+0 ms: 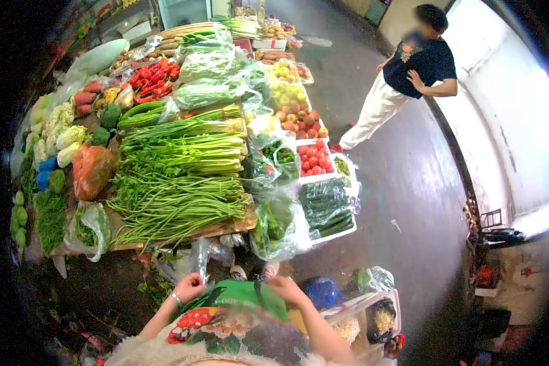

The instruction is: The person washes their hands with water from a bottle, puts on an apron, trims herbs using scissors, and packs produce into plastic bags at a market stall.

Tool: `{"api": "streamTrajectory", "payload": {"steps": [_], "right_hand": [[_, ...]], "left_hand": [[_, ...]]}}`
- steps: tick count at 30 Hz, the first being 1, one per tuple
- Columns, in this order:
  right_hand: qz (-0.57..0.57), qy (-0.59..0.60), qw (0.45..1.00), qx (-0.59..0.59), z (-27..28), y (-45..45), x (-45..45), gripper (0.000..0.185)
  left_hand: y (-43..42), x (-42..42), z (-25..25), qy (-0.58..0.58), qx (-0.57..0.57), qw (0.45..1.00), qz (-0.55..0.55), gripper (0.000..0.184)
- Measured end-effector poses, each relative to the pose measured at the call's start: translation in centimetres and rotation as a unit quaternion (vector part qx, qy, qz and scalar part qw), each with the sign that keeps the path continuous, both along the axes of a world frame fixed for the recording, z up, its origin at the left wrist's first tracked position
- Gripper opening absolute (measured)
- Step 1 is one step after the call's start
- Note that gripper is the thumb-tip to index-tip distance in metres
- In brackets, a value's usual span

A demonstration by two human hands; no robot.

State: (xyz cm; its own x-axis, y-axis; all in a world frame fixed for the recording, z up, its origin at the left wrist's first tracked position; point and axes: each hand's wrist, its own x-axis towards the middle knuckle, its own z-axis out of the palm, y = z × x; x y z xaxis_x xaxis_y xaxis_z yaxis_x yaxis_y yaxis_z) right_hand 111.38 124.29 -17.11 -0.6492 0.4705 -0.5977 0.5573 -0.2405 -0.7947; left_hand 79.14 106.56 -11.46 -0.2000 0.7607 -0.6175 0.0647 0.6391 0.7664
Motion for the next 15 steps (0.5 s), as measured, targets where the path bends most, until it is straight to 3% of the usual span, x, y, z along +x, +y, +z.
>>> {"api": "streamTrajectory", "payload": {"steps": [3,6,8,9,11,15], "right_hand": [[0.024,0.062,0.998,0.004,5.5,1.0,-6.2,0.032],[0.068,0.041,0.996,-0.047,6.7,0.4,-11.1,0.033],[0.076,0.095,0.988,-0.097,7.3,-0.6,-13.2,0.034],[0.054,0.139,0.976,-0.161,7.5,-1.0,-13.7,0.031],[0.047,0.169,0.969,-0.174,7.7,-1.2,-14.1,0.028],[-0.027,0.191,0.967,-0.168,8.5,-1.7,-13.9,0.021]], "left_hand": [[2.1,0.9,3.2,-0.030,0.044,0.998,-0.018,0.014],[3.0,1.6,4.9,-0.038,0.091,0.994,-0.039,0.012],[3.6,1.9,7.0,-0.024,0.090,0.994,-0.061,0.013],[3.8,2.0,7.5,-0.023,0.092,0.994,-0.064,0.013],[3.9,2.0,8.1,0.002,0.164,0.981,-0.106,0.014],[4.3,1.6,8.4,-0.008,0.157,0.979,-0.127,0.014]]}}
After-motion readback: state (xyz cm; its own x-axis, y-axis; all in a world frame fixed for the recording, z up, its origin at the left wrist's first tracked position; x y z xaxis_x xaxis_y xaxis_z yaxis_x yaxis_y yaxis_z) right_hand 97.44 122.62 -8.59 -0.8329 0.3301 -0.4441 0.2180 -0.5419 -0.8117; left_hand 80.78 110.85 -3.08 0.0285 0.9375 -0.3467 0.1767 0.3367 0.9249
